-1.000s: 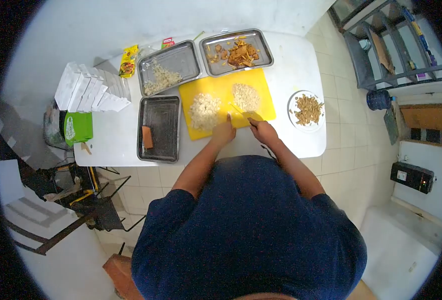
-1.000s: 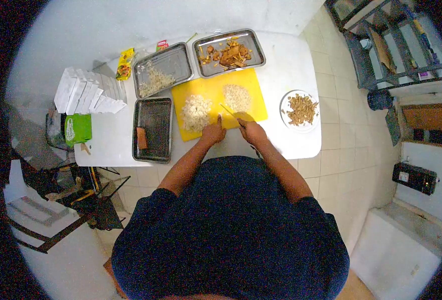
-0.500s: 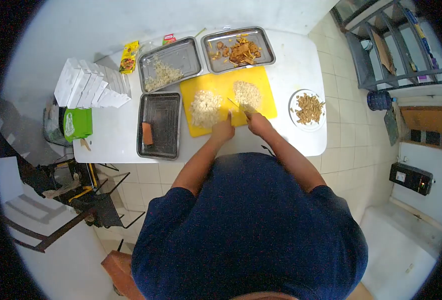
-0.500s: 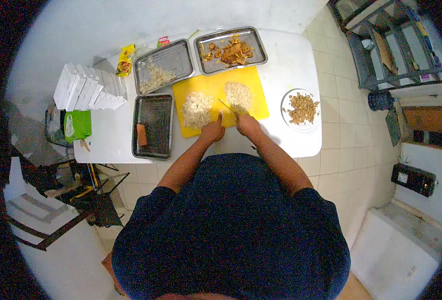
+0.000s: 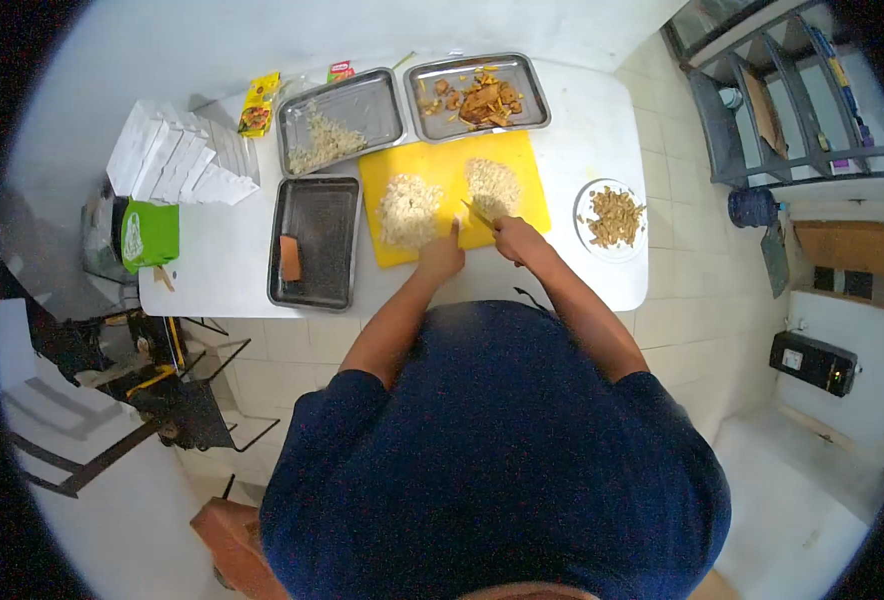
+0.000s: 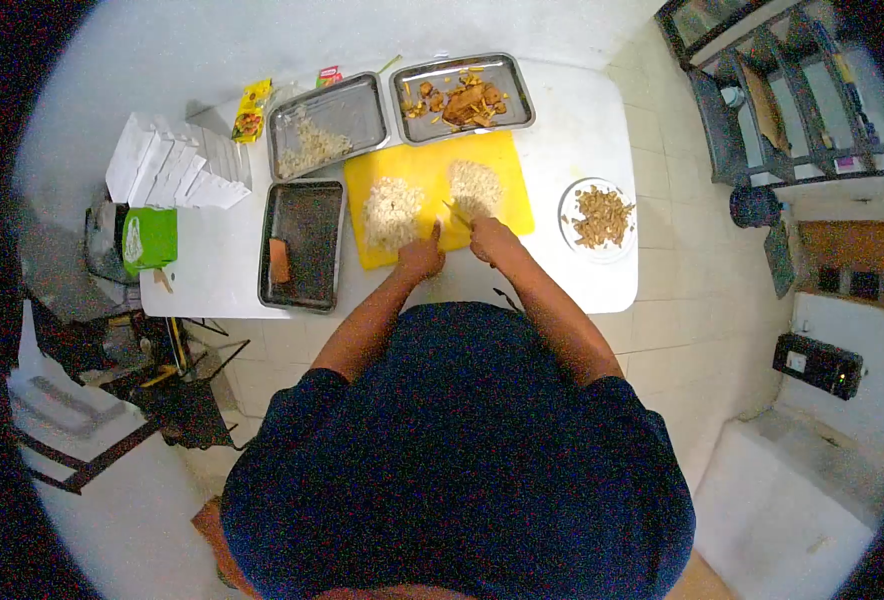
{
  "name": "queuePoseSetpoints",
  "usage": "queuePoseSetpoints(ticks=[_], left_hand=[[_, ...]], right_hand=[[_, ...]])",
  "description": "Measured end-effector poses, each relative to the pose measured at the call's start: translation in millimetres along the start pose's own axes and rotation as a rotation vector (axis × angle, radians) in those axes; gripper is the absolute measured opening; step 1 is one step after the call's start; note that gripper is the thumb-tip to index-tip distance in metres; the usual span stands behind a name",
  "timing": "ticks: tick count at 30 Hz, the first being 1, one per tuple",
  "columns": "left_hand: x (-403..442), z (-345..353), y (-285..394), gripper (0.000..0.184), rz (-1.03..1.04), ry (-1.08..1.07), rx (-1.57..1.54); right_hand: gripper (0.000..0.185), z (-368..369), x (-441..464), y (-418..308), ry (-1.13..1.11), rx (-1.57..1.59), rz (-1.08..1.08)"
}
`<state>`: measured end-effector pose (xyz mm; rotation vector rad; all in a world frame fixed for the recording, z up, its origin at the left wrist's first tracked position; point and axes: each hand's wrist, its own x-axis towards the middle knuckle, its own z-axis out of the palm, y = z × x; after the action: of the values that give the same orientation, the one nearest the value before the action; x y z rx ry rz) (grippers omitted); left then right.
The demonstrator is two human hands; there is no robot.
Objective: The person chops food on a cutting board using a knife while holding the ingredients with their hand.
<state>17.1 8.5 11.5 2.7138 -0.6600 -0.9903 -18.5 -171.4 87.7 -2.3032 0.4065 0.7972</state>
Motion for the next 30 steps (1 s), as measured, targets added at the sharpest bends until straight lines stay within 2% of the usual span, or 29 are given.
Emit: queuePoseSetpoints(ticks=[6,9,12,18,21,30], left_hand=[[8.3,10.5,-1.2,0.076,-0.01,0.012,-0.002],[1.6,6.1,-0.5,0.076,-0.004,0.008,0.027],[1.8,6.1,-0.8,0.075,-0.008,0.004,0.015],[7.2,10.8,-1.9,0.074,-0.014,0.014,0.005],[8.6,10.6,-2.4,0.074,-0.013,-0.006,0.012],[4.6,8.6,-2.6,0.075,-0.002,0.006,-0.023]], right_hand=[[0.031,-15.9,-24.2,2.7,-0.06,0.055,0.025],[0.029,-11.8,-30.1,13.9,0.013,0.045,-0.051],[0.027,-6.7,-27.9,19.3,0.083,-0.117,-0.098],[0.03,3.9,-28.2,22.2,0.127,-0.131,-0.048],[0.032,9.4,-28.7,25.4,0.203,-0.253,-0.104],[0.034,21.2,-17.2,42.7,0.239,-0.274,-0.132]])
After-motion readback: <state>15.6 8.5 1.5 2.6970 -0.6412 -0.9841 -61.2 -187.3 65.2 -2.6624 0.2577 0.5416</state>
